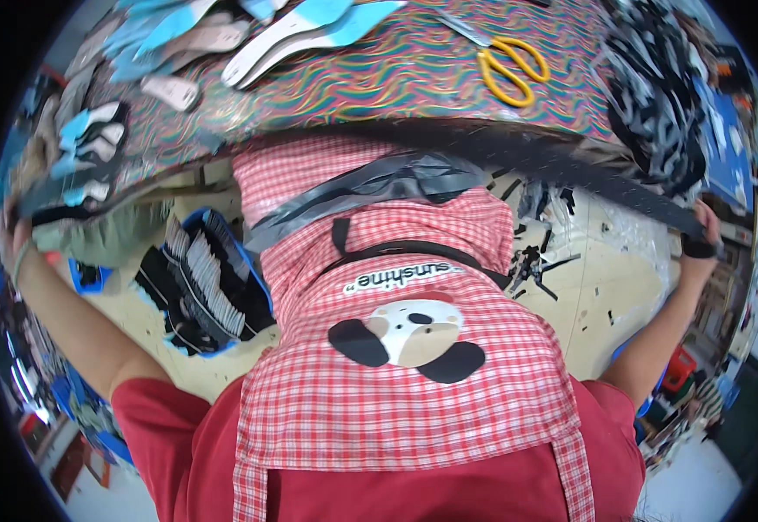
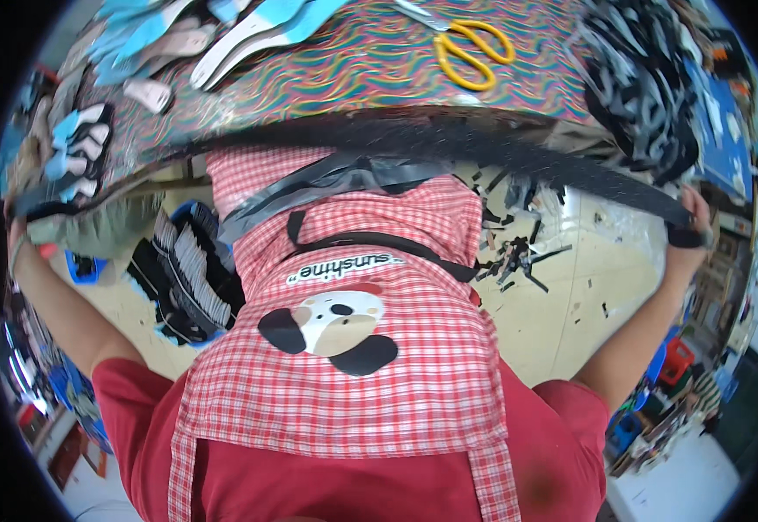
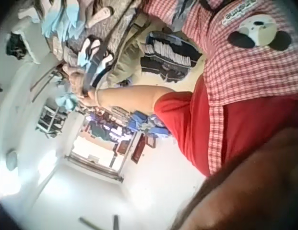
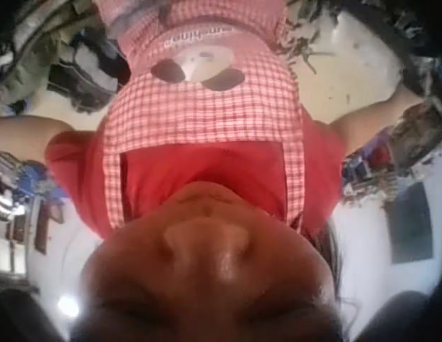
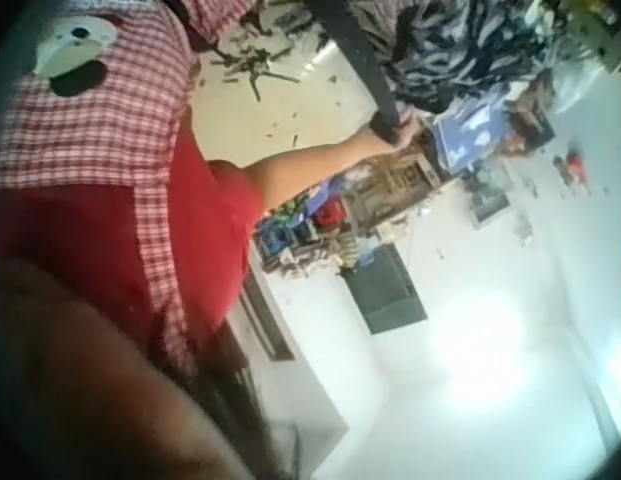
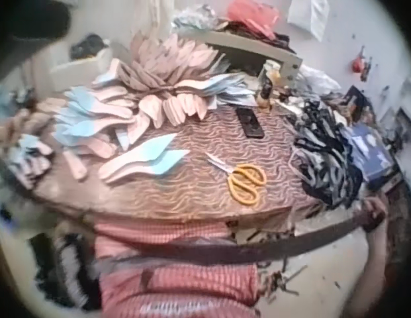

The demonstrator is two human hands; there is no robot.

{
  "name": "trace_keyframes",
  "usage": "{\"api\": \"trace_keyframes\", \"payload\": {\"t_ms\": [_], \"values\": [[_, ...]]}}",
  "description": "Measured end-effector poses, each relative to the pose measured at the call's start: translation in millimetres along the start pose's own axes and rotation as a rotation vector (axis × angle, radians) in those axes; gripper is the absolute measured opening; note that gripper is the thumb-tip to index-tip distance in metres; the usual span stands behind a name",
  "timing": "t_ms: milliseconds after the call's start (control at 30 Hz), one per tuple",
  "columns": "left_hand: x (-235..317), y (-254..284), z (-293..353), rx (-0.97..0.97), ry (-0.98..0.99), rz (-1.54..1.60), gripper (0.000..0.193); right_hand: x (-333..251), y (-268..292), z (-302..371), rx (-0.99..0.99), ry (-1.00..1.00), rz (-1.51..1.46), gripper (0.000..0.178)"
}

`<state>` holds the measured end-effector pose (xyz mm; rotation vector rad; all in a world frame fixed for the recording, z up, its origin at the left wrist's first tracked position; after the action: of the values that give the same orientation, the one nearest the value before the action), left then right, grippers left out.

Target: The person repeatedly picks up light blue shoe insoles and black elastic straps from a table. They wrap the elastic strap around the perimeter of each insole and trim the excess strap with yellow-handled scissors. The finished units are placed into a blue bin on the floor.

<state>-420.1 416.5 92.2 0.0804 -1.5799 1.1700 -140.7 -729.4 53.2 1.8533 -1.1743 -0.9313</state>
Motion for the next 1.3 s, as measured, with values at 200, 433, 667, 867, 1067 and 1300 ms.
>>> {"api": "trace_keyframes", "payload": {"t_ms": [200, 433, 667, 867, 1067, 1300], "values": [[129, 125, 5, 0.176, -0.001, 0.047, 0.016, 81, -80, 121, -0.211, -0.293, 0.179, 0.038], [144, 153, 138, 0.654, -0.488, -0.326, 0.029, -16, -170, 167, -1.522, -0.062, 0.215, 0.097], [-187, -181, 207, -0.059, 0.133, -0.414, 0.045, -316, -205, -73, -0.748, -0.395, -1.263, 0.055], [-332, -244, 261, -0.179, 0.443, -0.110, 0.051, -421, -264, -176, -0.740, -0.123, -1.438, 0.042], [-356, -255, 273, -0.352, 0.579, 0.013, 0.064, -545, -224, -290, -0.531, 0.750, -1.029, 0.045], [-367, -292, 233, -0.227, 0.274, 0.112, 0.033, -590, -218, -286, -0.205, 0.608, -1.152, 0.046]]}}
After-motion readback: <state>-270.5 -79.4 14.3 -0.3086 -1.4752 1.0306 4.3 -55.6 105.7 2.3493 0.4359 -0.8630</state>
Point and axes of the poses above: each hand's wrist, its own z-axis away from the middle knuckle, its own y-axis out of the back of the hand, x = y × z, the point moved 1 cm from there along -z, towards the middle knuckle, and after that the axes turned 3 degrees about y, right-handed, at the moved point
